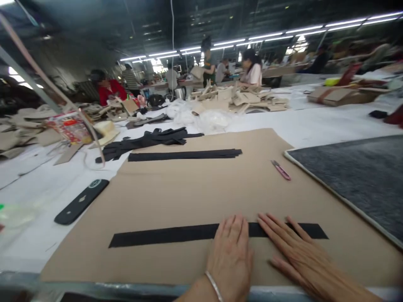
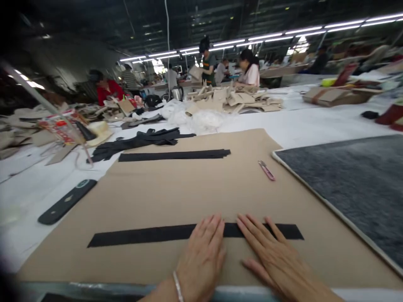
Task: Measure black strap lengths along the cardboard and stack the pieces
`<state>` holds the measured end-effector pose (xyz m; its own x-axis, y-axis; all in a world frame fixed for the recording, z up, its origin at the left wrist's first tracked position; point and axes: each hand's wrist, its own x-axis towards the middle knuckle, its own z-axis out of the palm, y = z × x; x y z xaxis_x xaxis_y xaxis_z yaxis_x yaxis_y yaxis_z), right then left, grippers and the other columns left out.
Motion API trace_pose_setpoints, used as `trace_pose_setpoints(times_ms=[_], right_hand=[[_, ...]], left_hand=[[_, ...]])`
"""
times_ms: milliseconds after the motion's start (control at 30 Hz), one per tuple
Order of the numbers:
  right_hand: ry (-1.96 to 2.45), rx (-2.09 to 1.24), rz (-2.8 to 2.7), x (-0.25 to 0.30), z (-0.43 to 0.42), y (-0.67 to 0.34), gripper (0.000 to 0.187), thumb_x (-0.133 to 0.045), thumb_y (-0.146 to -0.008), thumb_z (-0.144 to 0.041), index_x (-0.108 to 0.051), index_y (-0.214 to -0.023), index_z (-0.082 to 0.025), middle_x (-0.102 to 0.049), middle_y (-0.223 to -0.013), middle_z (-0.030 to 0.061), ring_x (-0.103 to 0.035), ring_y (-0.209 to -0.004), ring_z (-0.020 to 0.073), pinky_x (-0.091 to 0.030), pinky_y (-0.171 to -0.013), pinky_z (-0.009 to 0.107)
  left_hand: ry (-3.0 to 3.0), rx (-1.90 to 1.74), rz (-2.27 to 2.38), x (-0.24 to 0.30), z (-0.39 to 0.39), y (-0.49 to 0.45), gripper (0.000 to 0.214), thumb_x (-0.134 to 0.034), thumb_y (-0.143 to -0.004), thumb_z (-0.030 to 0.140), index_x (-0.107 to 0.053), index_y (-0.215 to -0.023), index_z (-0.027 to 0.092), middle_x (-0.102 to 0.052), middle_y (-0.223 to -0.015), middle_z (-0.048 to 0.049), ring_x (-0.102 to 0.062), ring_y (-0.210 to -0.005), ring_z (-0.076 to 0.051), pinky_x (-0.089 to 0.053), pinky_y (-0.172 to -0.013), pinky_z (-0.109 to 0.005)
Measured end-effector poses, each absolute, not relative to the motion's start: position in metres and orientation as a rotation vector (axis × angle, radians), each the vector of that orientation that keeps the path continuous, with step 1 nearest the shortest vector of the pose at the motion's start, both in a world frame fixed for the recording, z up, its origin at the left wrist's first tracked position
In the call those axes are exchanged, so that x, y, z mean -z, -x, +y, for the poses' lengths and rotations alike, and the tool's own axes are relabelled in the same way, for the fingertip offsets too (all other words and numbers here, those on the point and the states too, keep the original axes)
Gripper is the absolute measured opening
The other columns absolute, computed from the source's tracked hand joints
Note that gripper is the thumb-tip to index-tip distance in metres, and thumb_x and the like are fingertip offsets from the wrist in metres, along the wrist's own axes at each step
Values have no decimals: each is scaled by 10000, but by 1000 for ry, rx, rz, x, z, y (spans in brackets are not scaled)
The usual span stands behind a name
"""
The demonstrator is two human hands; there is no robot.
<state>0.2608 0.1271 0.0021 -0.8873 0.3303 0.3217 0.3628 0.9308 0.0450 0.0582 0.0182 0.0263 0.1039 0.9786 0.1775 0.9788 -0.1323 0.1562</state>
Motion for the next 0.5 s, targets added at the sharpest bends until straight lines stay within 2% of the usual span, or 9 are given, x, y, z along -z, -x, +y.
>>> trace_pose_setpoints(times_ms=[133, 267, 367, 433, 500], right_hand=[[562, 137, -2826, 9, 133, -266, 771, -464, -877, -520, -98, -1497, -245, -362, -1454, 48, -432, -1278, 283, -211, -1124, 526], [633, 66, -2882, 12, 133, -271, 750, -445, -886, -521, -92, -1495, -265, -314, -1477, 33, -372, -1318, 292, -145, -1138, 556], [697, 63, -2909, 15, 133, -273, 759, -447, -882, -535, -84, -1496, -273, -281, -1491, 21, -324, -1345, 287, -97, -1151, 543], [702, 70, -2927, 16, 134, -273, 768, -446, -880, -540, -76, -1497, -270, -271, -1495, 19, -311, -1353, 282, -74, -1156, 534], [698, 69, -2936, 15, 134, -273, 767, -444, -882, -534, -72, -1498, -267, -273, -1496, 18, -313, -1352, 279, -64, -1158, 528]], left_hand=[[2215, 177, -2099, -12, -32, 10, 698, -426, -902, 446, -126, -1475, 183, -267, -1521, -32, -293, -1379, -199, -324, -1096, -408], [1822, -17, -2203, -6, -103, 98, 611, -341, -943, 368, -85, -1479, 225, -352, -1480, -29, -364, -1343, -187, -339, -1062, -427], [1705, -74, -2219, -5, -148, 146, 544, -249, -948, 328, -145, -1475, 238, -413, -1447, -59, -405, -1314, -270, -298, -1045, -548], [1568, -7, -2217, -8, -156, 155, 542, -221, -945, 325, -182, -1472, 205, -471, -1402, -105, -438, -1282, -319, -294, -1021, -594], [1507, 93, -2224, -13, -143, 140, 571, -287, -940, 357, -190, -1470, 168, -435, -1430, -113, -396, -1318, -286, -301, -1059, -525]])
